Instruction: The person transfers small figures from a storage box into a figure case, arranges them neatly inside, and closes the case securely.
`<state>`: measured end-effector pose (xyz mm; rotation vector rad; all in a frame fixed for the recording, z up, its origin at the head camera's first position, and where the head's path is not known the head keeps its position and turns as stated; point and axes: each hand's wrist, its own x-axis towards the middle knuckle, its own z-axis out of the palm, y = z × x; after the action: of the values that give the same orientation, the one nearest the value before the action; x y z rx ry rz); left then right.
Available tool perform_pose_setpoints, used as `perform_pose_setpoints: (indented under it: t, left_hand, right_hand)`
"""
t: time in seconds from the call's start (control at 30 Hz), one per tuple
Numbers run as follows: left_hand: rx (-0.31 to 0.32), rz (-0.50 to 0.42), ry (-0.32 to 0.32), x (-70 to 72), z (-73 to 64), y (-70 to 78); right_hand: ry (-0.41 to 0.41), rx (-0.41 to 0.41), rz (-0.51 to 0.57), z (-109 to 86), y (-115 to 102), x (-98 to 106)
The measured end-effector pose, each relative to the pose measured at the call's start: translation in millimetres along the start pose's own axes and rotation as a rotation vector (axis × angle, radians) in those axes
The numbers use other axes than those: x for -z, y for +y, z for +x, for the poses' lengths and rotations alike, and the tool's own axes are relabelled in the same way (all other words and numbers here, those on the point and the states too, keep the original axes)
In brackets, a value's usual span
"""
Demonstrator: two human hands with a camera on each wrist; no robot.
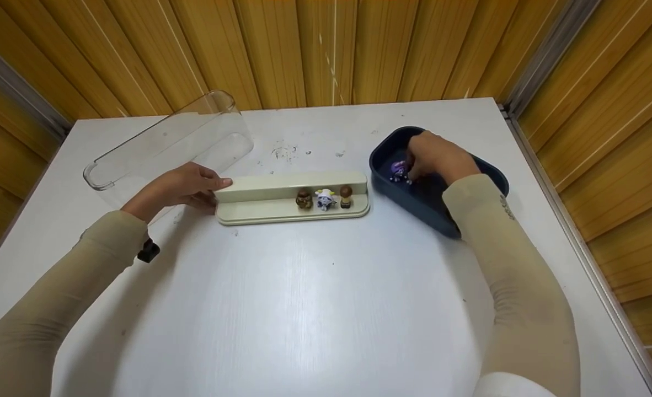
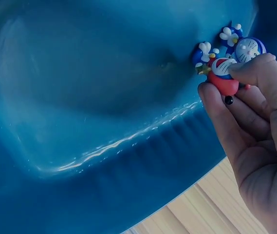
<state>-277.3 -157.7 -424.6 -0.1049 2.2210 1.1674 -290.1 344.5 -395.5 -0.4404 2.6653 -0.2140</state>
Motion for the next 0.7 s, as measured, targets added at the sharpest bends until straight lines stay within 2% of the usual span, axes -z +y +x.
perform_pose_setpoints:
  t: [0.33, 0.57, 0.7]
  left_hand:
    - [0.014, -0.007, 0.004, -2.3, 1.4, -0.8]
    - [0.044, -0.016, -0.003, -2.9, 2.3, 0.5]
    - [0.063, -0.016, 0.003, -4.1, 2.5, 2.6]
  right_hand:
    - [0.028, 0.009, -0.008, -1.2, 0, -3]
    - [0.065, 0.058, -0.051, -6.7, -3, -7]
    - [0.066, 0.025, -0.048, -12.8, -4, -5]
